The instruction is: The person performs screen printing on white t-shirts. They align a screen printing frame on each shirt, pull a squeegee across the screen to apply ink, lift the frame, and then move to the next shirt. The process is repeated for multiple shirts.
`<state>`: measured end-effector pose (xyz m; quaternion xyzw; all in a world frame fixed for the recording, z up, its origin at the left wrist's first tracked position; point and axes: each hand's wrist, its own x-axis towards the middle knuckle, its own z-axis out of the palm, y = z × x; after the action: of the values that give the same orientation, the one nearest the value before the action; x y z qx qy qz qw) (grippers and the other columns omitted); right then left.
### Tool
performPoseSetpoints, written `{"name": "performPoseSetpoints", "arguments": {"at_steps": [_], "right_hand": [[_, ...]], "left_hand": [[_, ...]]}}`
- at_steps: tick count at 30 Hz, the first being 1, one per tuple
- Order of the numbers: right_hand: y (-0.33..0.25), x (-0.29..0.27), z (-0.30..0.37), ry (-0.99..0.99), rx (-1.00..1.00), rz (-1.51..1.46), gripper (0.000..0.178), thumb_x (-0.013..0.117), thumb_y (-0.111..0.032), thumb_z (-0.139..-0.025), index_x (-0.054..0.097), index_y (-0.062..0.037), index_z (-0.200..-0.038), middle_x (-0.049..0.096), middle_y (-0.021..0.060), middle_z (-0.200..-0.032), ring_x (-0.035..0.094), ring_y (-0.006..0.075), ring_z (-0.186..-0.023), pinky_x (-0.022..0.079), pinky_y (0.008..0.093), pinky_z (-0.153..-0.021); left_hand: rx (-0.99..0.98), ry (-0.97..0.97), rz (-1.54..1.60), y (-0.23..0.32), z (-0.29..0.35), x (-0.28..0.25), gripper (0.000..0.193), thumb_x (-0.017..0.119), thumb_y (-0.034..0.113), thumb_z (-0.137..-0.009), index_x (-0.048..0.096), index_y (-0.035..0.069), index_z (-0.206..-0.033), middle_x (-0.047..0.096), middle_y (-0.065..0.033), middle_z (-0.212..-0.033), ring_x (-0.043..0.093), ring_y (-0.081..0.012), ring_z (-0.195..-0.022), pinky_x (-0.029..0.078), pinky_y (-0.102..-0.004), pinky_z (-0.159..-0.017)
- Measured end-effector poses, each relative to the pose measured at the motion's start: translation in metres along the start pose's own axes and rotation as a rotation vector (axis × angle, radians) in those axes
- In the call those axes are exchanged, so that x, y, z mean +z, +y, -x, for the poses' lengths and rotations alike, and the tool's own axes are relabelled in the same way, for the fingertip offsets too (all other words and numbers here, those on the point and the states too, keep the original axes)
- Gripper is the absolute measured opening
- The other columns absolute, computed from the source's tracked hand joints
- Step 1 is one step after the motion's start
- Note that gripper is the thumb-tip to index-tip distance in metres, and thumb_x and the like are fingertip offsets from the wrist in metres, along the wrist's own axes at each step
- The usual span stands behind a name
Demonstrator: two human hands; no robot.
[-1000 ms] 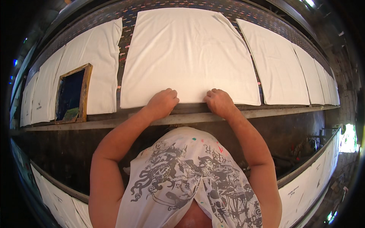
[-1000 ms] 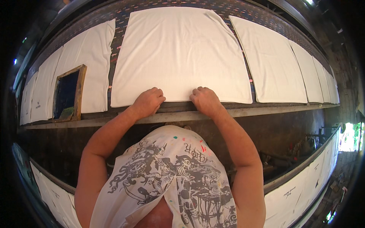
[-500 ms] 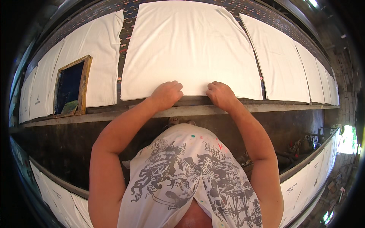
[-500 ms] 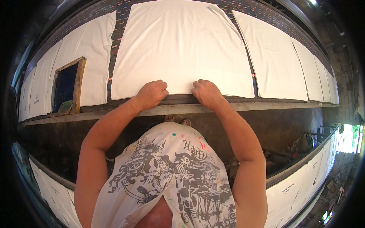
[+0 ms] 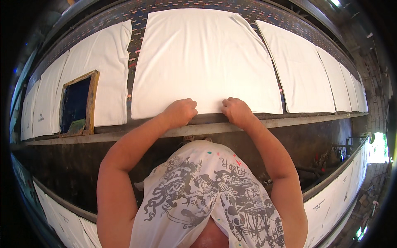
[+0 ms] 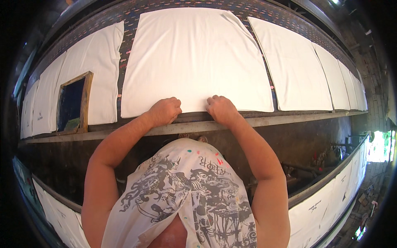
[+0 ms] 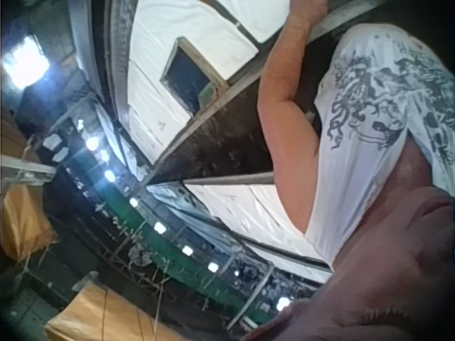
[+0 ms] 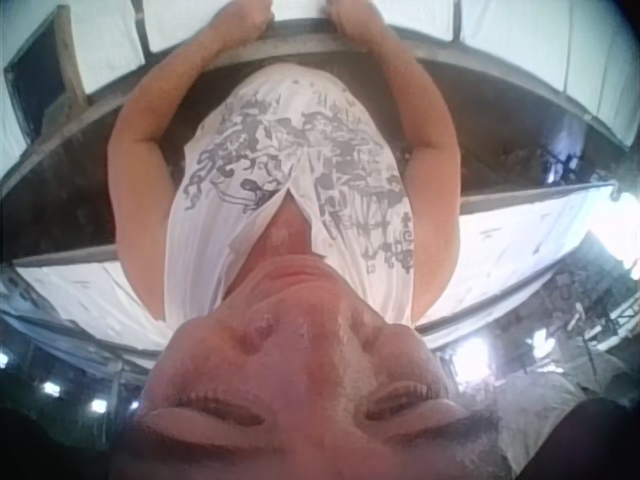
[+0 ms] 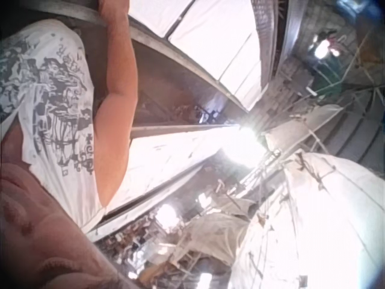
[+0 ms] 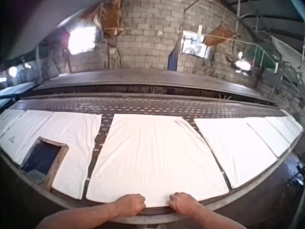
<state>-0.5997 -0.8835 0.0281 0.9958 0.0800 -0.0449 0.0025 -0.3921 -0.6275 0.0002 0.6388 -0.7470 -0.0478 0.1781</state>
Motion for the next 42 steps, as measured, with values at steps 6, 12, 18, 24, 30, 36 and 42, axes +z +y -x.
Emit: {"name": "performPoseSetpoints", "arguments": {"at_steps": [6, 12, 18, 24, 30, 36, 42], "right_hand": [[-0.006, -0.002, 0.033, 0.258, 0.045, -0.184, 0.016, 0.074, -0.010, -0.088, 0.082, -0.0087, -0.101, 0.075, 0.0089, -0.109, 0.072, 0.0303, -0.102, 0.060, 0.0483, -0.088], [-0.056, -0.020, 0.058, 0.599, 0.146, -0.256, 0.035, 0.081, -0.003, -0.076, 0.082, -0.0054, -0.111, 0.078, 0.0096, -0.117, 0.075, 0.0315, -0.105, 0.061, 0.0480, -0.089], [-0.092, -0.011, 0.105, 0.540, 0.315, -0.282, 0.038, 0.082, 0.000, -0.075, 0.081, -0.0057, -0.113, 0.077, 0.0102, -0.114, 0.075, 0.0332, -0.107, 0.060, 0.0490, -0.090], [-0.033, -0.010, 0.161, 0.644, 0.653, -0.136, 0.033, 0.083, 0.001, -0.083, 0.081, -0.0057, -0.115, 0.078, 0.0130, -0.116, 0.074, 0.0363, -0.111, 0.059, 0.0513, -0.097], [0.094, -0.002, 0.173, 0.344, 1.000, -0.080, 0.028, 0.086, -0.024, -0.098, 0.083, -0.0026, -0.116, 0.081, 0.0183, -0.118, 0.075, 0.0416, -0.115, 0.061, 0.0535, -0.101], [0.134, -0.015, 0.163, -0.003, 1.098, -0.133, 0.056, 0.094, -0.052, -0.092, 0.081, -0.0019, -0.113, 0.081, 0.0172, -0.117, 0.080, 0.0411, -0.112, 0.066, 0.0536, -0.097], [0.157, 0.002, 0.174, 0.102, 1.023, -0.288, 0.065, 0.098, -0.052, -0.087, 0.079, -0.0016, -0.123, 0.081, 0.0187, -0.119, 0.080, 0.0428, -0.113, 0.066, 0.0552, -0.097]], "left_hand": [[-0.093, 0.012, 0.097, -0.002, -0.019, -0.024, 0.029, 0.083, 0.028, -0.097, 0.080, 0.006, -0.116, 0.073, -0.0157, -0.122, 0.069, -0.0383, -0.116, 0.058, -0.0523, -0.100], [-0.257, 0.158, -0.081, -0.008, -0.102, 0.017, 0.082, 0.078, 0.045, -0.105, 0.051, 0.011, -0.174, 0.041, -0.0190, -0.184, 0.039, -0.0427, -0.168, 0.035, -0.0590, -0.136], [-0.124, -0.096, -0.078, 0.022, -0.155, 0.049, 0.081, 0.064, 0.054, -0.113, 0.043, 0.013, -0.180, 0.031, -0.0145, -0.191, 0.026, -0.0415, -0.176, 0.022, -0.0622, -0.142], [-0.126, -0.037, -0.076, 0.038, -0.171, 0.058, 0.074, 0.064, 0.050, -0.113, 0.049, 0.013, -0.176, 0.038, -0.0161, -0.187, 0.030, -0.0432, -0.173, 0.022, -0.0660, -0.140], [-0.194, -0.105, -0.115, 0.048, -0.175, 0.052, 0.073, 0.062, 0.047, -0.115, 0.044, 0.017, -0.179, 0.032, -0.0151, -0.190, 0.026, -0.0425, -0.175, 0.020, -0.0644, -0.142], [-0.269, -0.107, -0.186, 0.061, -0.177, 0.056, 0.074, 0.063, 0.047, -0.115, 0.044, 0.016, -0.179, 0.032, -0.0157, -0.190, 0.027, -0.0427, -0.175, 0.022, -0.0634, -0.142], [-0.275, -0.135, -0.254, 0.066, -0.175, 0.058, 0.086, 0.067, 0.059, -0.111, 0.041, 0.015, -0.180, 0.030, -0.0159, -0.190, 0.025, -0.0422, -0.176, 0.021, -0.0623, -0.143]]}}
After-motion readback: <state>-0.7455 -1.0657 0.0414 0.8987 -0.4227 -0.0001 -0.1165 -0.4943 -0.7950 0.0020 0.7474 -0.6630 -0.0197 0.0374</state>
